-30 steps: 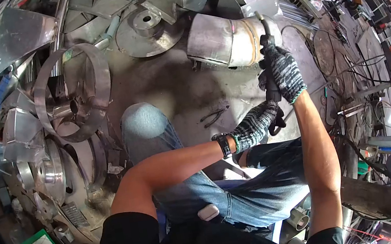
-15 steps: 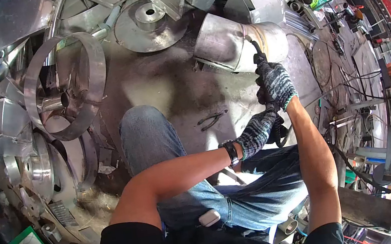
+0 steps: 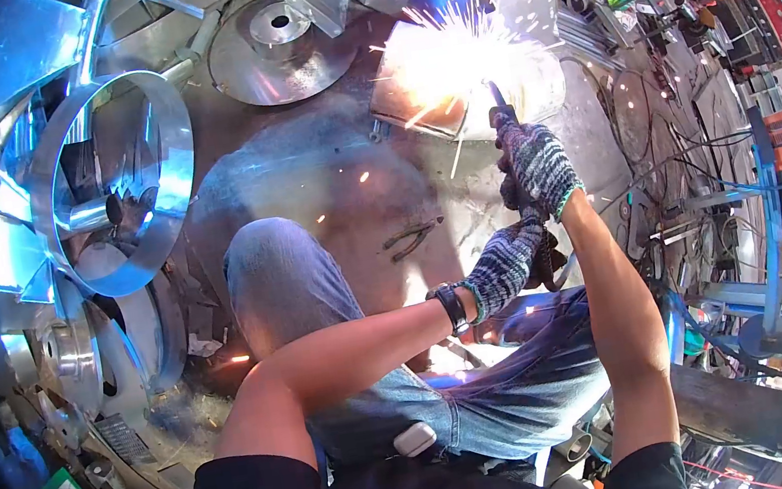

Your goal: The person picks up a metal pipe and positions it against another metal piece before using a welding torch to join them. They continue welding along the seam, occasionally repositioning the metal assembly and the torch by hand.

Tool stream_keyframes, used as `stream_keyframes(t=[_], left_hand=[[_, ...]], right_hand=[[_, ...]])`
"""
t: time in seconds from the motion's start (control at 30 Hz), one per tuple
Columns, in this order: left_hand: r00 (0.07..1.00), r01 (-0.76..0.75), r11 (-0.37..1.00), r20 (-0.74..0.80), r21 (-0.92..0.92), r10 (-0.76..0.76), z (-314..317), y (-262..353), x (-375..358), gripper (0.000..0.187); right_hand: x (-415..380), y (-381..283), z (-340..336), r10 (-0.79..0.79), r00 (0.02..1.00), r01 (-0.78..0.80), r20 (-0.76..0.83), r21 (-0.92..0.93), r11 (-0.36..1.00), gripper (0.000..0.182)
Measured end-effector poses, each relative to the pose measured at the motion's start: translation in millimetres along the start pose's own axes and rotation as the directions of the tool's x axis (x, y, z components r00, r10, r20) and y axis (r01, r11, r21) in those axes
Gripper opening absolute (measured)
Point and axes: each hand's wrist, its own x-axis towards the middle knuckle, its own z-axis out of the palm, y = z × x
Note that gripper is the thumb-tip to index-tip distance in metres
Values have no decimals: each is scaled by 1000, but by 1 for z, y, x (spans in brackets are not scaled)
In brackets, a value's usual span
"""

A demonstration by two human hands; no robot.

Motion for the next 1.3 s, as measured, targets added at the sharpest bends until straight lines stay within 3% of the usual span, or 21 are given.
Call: stream_keyframes(t=[0.03, 0.13, 0.2, 0.27, 0.3, 0.33, 0.37, 0.4, 0.47, 0.53, 0.57, 0.6, 0.67, 0.73, 0.77, 0.93, 1.0, 1.07, 1.2, 1.27, 1.3], left_hand=[[999, 24, 1000, -24, -8, -24, 5, 8, -5, 47], [995, 81, 997, -60, -11, -82, 10, 18, -11, 53], [998, 58, 998, -21, 31, -58, 4, 10, -6, 53], [999, 40, 994, -37, 102, -37, 5, 14, -8, 52], [999, 28, 996, -40, 83, -24, 8, 16, -10, 51], [999, 16, 998, -44, 62, -14, 9, 15, -11, 50], [993, 112, 994, -19, -17, -112, 7, 13, -7, 50], [994, 108, 994, -17, -18, -109, 8, 14, -7, 50], [991, 131, 990, -34, -47, -132, 11, 16, -9, 50], [995, 101, 994, -21, 34, -100, 9, 17, -9, 49], [994, 110, 993, -15, 32, -109, 9, 17, -9, 49], [993, 119, 992, -10, 29, -119, 9, 18, -9, 49], [997, 74, 992, -5, 103, -73, 4, 10, -2, 50], [1000, 29, 984, 3, 173, -30, 5, 13, -4, 50], [1000, 15, 976, -9, 218, -13, 8, 19, -7, 51], [993, 108, 966, 29, 236, -118, 7, 28, -13, 47], [991, 100, 971, 61, 217, -116, 2, 23, -11, 48], [991, 112, 973, 49, 201, -124, 1, 22, -9, 48], [988, 125, 974, 66, 189, -140, 0, 24, -9, 48], [991, 121, 985, 41, 123, -127, 5, 22, -9, 50], [993, 114, 992, 12, 54, -115, 8, 21, -9, 51]], right_hand=[[13, 21, 0, -322, 946, 323, 20, -33, 946, 61], [2, 12, -3, -169, 985, 170, 25, -35, 985, 62], [12, 19, -5, -281, 959, 283, 46, -55, 958, 63], [-14, -27, 0, 43, 997, -55, -71, -185, 981, 63], [16, 23, -5, -169, 986, 168, 12, -220, 961, 66], [10, 13, -5, -171, 985, 169, 11, -224, 960, 66], [4, 3, -6, -265, 956, 287, 128, -615, 735, 63], [0, -5, -7, -295, 916, 368, 273, -862, 347, 89], [9, 1, -6, -343, 891, 401, 297, -870, 289, 99], [0, -14, 3, -141, 986, 79, -91, -490, 868, 88], [1, -7, 1, -143, 986, 80, -91, -491, 867, 88], [1, -1, -3, -217, 975, 179, -41, -429, 886, 60], [2, 9, -5, -293, 956, 276, 7, -357, 892, 62], [-13, -10, -1, -44, 995, 49, -93, 52, 997, 64], [-20, -21, -1, 4, 994, 8, -113, 103, 995, 64], [-13, -9, -5, 63, 998, -61, -28, 54, 997, 64], [13, 30, -6, -337, 940, 340, 46, -89, 936, 65], [20, 39, -9, -321, 945, 327, 58, -170, 930, 62], [20, 38, -7, -330, 942, 331, 51, -15, 943, 57], [2, 13, -4, -125, 991, 125, 38, 16, 992, 58], [6, 18, -4, -126, 991, 125, 39, 15, 992, 58]])
